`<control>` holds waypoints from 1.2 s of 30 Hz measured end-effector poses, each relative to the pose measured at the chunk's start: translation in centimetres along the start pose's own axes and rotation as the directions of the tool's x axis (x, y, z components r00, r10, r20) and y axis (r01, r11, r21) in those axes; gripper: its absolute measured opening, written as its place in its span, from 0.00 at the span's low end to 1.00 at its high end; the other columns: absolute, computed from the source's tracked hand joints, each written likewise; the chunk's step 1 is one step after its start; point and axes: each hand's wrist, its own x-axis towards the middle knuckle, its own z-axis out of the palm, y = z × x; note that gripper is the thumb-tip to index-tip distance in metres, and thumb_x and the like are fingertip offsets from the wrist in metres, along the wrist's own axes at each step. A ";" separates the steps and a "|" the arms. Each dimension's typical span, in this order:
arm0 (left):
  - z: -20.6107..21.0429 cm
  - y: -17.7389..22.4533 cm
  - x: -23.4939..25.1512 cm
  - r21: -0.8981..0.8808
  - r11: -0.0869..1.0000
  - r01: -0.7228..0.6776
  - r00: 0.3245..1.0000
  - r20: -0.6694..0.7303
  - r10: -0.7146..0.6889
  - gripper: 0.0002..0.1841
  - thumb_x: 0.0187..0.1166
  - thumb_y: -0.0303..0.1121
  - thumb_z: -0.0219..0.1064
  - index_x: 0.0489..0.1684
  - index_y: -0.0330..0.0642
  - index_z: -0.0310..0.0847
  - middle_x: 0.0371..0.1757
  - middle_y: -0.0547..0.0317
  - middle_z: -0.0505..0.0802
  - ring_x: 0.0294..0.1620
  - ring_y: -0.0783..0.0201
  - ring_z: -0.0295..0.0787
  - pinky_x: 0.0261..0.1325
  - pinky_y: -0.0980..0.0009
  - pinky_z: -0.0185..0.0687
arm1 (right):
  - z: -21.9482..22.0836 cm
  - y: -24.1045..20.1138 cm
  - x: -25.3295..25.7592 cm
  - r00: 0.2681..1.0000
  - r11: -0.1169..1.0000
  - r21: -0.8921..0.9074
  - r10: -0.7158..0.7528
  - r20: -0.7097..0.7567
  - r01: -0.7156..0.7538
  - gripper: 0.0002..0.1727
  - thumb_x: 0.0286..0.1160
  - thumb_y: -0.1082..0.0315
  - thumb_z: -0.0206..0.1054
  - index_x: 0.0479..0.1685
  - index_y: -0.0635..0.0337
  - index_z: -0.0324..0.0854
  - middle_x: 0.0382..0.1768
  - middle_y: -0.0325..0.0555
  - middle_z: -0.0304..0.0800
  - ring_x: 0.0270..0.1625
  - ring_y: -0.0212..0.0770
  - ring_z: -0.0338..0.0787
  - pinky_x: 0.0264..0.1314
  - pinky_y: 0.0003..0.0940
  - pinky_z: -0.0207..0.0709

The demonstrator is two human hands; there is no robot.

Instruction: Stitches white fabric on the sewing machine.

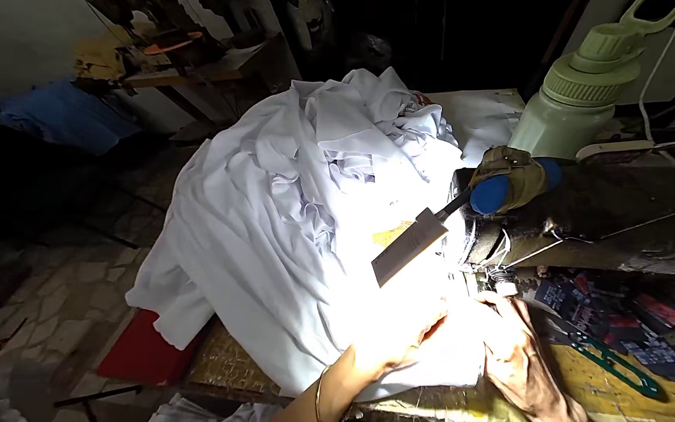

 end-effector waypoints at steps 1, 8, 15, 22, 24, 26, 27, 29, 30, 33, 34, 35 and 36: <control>0.3 -0.1 -0.2 -0.018 1.000 -0.009 0.999 -0.038 0.009 0.11 0.82 0.33 0.61 0.48 0.41 0.90 0.48 0.54 0.94 0.52 0.60 0.92 0.56 0.62 0.86 | 0.1 0.0 0.0 1.000 1.000 -0.005 -0.004 0.006 0.004 0.19 0.76 0.57 0.56 0.46 0.51 0.94 0.52 0.45 0.94 0.60 0.45 0.87 0.69 0.44 0.72; 1.0 0.3 -0.1 0.080 0.994 -0.075 0.991 -0.100 0.083 0.16 0.82 0.31 0.57 0.62 0.46 0.86 0.60 0.61 0.92 0.64 0.66 0.85 0.67 0.70 0.79 | 0.2 -0.2 0.2 1.000 0.996 -0.085 0.002 0.002 -0.002 0.20 0.76 0.64 0.54 0.50 0.54 0.94 0.53 0.43 0.95 0.60 0.47 0.88 0.69 0.47 0.74; 0.9 -0.7 -0.2 0.090 0.988 -0.123 0.990 -0.054 0.129 0.20 0.83 0.30 0.54 0.70 0.47 0.84 0.72 0.54 0.88 0.76 0.58 0.82 0.76 0.63 0.75 | 0.5 -1.8 0.1 0.985 0.958 -0.272 0.125 0.118 -0.089 0.31 0.82 0.58 0.41 0.73 0.57 0.84 0.75 0.56 0.84 0.79 0.73 0.75 0.77 0.82 0.51; 0.1 -0.8 0.7 0.052 0.998 -0.032 0.999 0.039 0.030 0.22 0.79 0.27 0.60 0.71 0.45 0.83 0.74 0.50 0.87 0.73 0.55 0.84 0.72 0.62 0.79 | 1.2 -2.1 0.7 0.976 0.927 -0.348 0.187 0.112 -0.138 0.28 0.78 0.61 0.47 0.68 0.58 0.88 0.68 0.59 0.88 0.74 0.75 0.81 0.73 0.84 0.55; 0.5 -0.8 0.8 0.058 0.998 0.000 0.999 0.038 -0.002 0.22 0.80 0.26 0.59 0.73 0.46 0.82 0.73 0.51 0.87 0.74 0.55 0.84 0.72 0.62 0.80 | 1.4 -1.7 0.5 0.971 0.927 -0.341 0.210 0.119 -0.158 0.28 0.80 0.59 0.46 0.69 0.54 0.87 0.69 0.56 0.89 0.74 0.72 0.81 0.74 0.82 0.56; 0.8 -0.7 1.0 0.070 0.997 0.033 0.999 0.026 -0.035 0.22 0.81 0.27 0.59 0.72 0.48 0.83 0.73 0.53 0.87 0.73 0.55 0.84 0.71 0.61 0.81 | 1.5 -1.2 0.5 0.969 0.933 -0.314 0.219 0.116 -0.173 0.27 0.80 0.59 0.46 0.67 0.51 0.89 0.66 0.54 0.90 0.73 0.70 0.82 0.75 0.81 0.57; 0.9 -0.6 1.1 0.089 0.995 0.040 0.999 0.004 -0.041 0.21 0.80 0.27 0.59 0.70 0.49 0.84 0.72 0.54 0.88 0.72 0.56 0.85 0.69 0.60 0.83 | 1.5 -1.0 0.7 0.969 0.935 -0.312 0.214 0.120 -0.168 0.27 0.78 0.60 0.47 0.66 0.50 0.89 0.66 0.54 0.90 0.73 0.70 0.83 0.74 0.81 0.58; 0.8 -0.4 1.4 0.124 0.991 0.047 0.999 -0.026 -0.044 0.20 0.79 0.27 0.59 0.68 0.50 0.85 0.71 0.55 0.88 0.72 0.56 0.84 0.70 0.61 0.81 | 1.6 -0.7 0.9 0.971 0.937 -0.306 0.210 0.118 -0.165 0.26 0.76 0.61 0.49 0.66 0.49 0.89 0.65 0.53 0.90 0.74 0.70 0.81 0.74 0.80 0.58; 0.8 -0.4 1.5 0.146 0.988 0.041 0.998 -0.057 -0.033 0.20 0.77 0.27 0.61 0.66 0.51 0.86 0.70 0.55 0.89 0.71 0.55 0.85 0.69 0.60 0.81 | 1.7 -0.6 1.0 0.971 0.940 -0.297 0.209 0.115 -0.167 0.27 0.76 0.61 0.49 0.66 0.49 0.89 0.66 0.53 0.90 0.76 0.70 0.79 0.75 0.81 0.56; 1.0 -0.6 1.4 0.149 0.989 0.026 0.998 -0.056 -0.018 0.20 0.78 0.26 0.61 0.67 0.50 0.86 0.70 0.56 0.89 0.72 0.54 0.84 0.70 0.59 0.81 | 1.8 -0.4 0.9 0.972 0.944 -0.288 0.204 0.116 -0.163 0.27 0.79 0.62 0.49 0.71 0.48 0.87 0.71 0.52 0.87 0.81 0.68 0.75 0.79 0.80 0.53; 1.0 -0.6 1.3 0.155 0.988 0.010 0.998 -0.065 0.000 0.19 0.79 0.27 0.60 0.66 0.50 0.87 0.67 0.56 0.90 0.70 0.55 0.85 0.68 0.59 0.82 | 1.7 -0.3 0.9 0.973 0.945 -0.284 0.199 0.115 -0.160 0.27 0.79 0.63 0.49 0.72 0.47 0.86 0.72 0.52 0.86 0.81 0.68 0.75 0.79 0.81 0.52; 1.0 -0.6 1.2 0.148 0.989 0.006 0.998 -0.065 0.003 0.19 0.78 0.27 0.60 0.65 0.50 0.87 0.66 0.57 0.90 0.68 0.55 0.86 0.67 0.58 0.82 | 1.7 -0.4 0.9 0.976 0.947 -0.280 0.191 0.108 -0.154 0.27 0.78 0.63 0.50 0.72 0.47 0.86 0.72 0.53 0.86 0.81 0.68 0.75 0.79 0.81 0.52; 0.9 -0.5 1.0 0.118 0.993 0.018 0.999 -0.044 -0.013 0.20 0.78 0.26 0.60 0.66 0.50 0.87 0.68 0.56 0.89 0.69 0.54 0.85 0.68 0.57 0.81 | 1.5 -0.5 0.9 0.977 0.949 -0.277 0.185 0.105 -0.150 0.27 0.79 0.64 0.49 0.73 0.46 0.85 0.73 0.52 0.86 0.82 0.68 0.75 0.79 0.82 0.51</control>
